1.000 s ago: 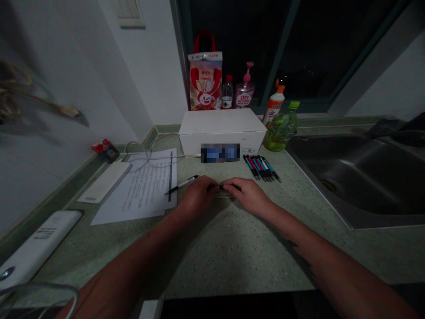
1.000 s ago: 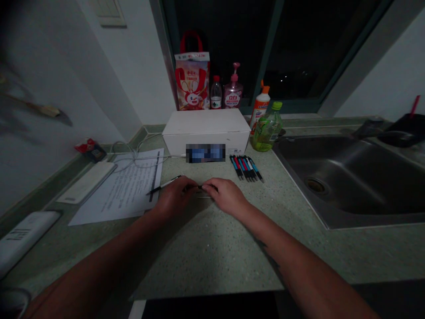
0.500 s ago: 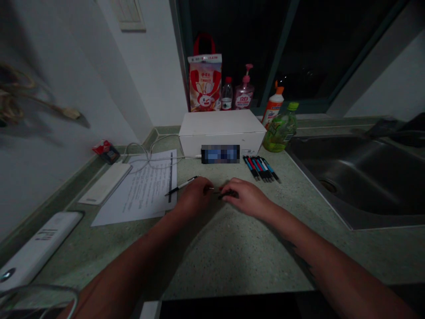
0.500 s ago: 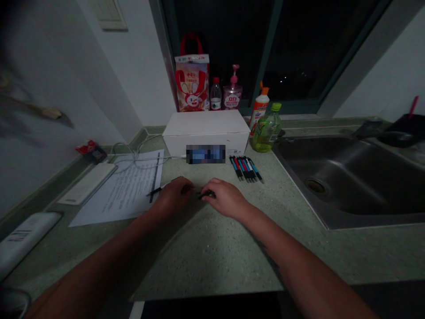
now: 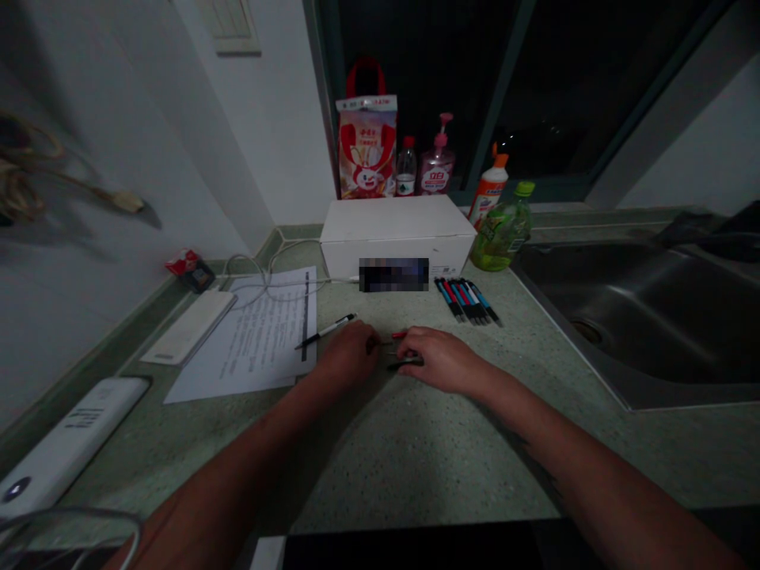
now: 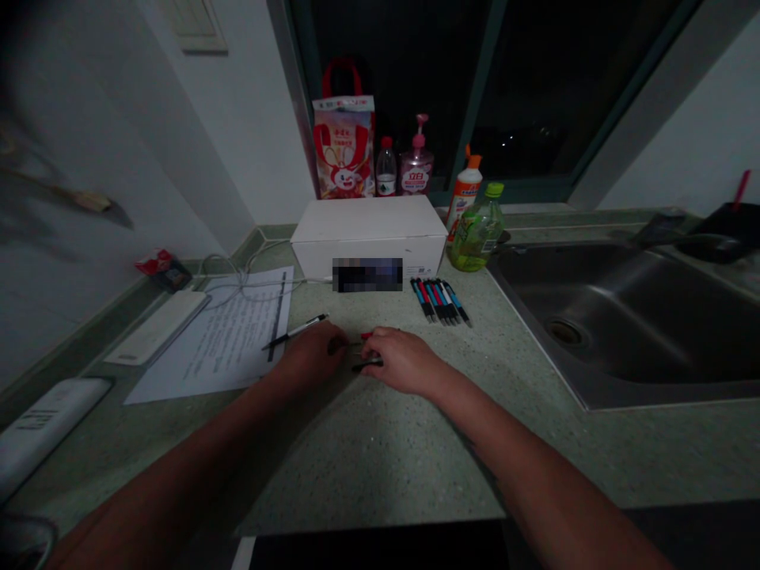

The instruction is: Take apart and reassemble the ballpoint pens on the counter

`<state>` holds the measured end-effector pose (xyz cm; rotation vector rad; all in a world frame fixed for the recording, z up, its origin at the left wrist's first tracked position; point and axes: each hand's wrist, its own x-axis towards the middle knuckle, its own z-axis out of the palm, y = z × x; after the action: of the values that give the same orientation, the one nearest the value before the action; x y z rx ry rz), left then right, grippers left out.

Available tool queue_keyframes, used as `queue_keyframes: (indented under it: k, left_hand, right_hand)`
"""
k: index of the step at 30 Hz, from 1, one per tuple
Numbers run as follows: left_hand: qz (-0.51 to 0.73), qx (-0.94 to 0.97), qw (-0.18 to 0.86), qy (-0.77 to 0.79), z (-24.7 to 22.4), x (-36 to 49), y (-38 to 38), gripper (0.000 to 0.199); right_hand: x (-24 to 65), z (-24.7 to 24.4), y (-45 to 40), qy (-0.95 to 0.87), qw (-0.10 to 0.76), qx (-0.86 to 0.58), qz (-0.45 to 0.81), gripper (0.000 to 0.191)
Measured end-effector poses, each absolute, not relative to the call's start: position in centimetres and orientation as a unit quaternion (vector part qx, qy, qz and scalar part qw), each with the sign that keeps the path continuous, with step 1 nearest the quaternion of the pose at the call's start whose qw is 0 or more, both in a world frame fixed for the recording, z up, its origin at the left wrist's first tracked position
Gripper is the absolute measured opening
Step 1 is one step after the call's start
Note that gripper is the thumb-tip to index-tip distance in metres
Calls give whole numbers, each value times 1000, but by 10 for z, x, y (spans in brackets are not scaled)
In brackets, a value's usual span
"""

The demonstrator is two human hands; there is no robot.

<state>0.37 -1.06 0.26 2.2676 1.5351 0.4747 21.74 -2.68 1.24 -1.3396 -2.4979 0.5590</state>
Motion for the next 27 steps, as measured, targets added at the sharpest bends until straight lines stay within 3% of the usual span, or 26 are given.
queue_keyframes:
  k: [8,17,27]
  left_hand:
    - [206,785,204,547,7,6,-9,15]
    - [288,727,337,525,11,11,-12,9]
    - [322,706,349,525,12,12,-13,6]
  right_hand:
    - [218,15,-26,-839,159,-497,155,8]
    - [220,12,-23,-804,220,-537,134,7]
    - [220,12,-24,-811,233,-521,130,8]
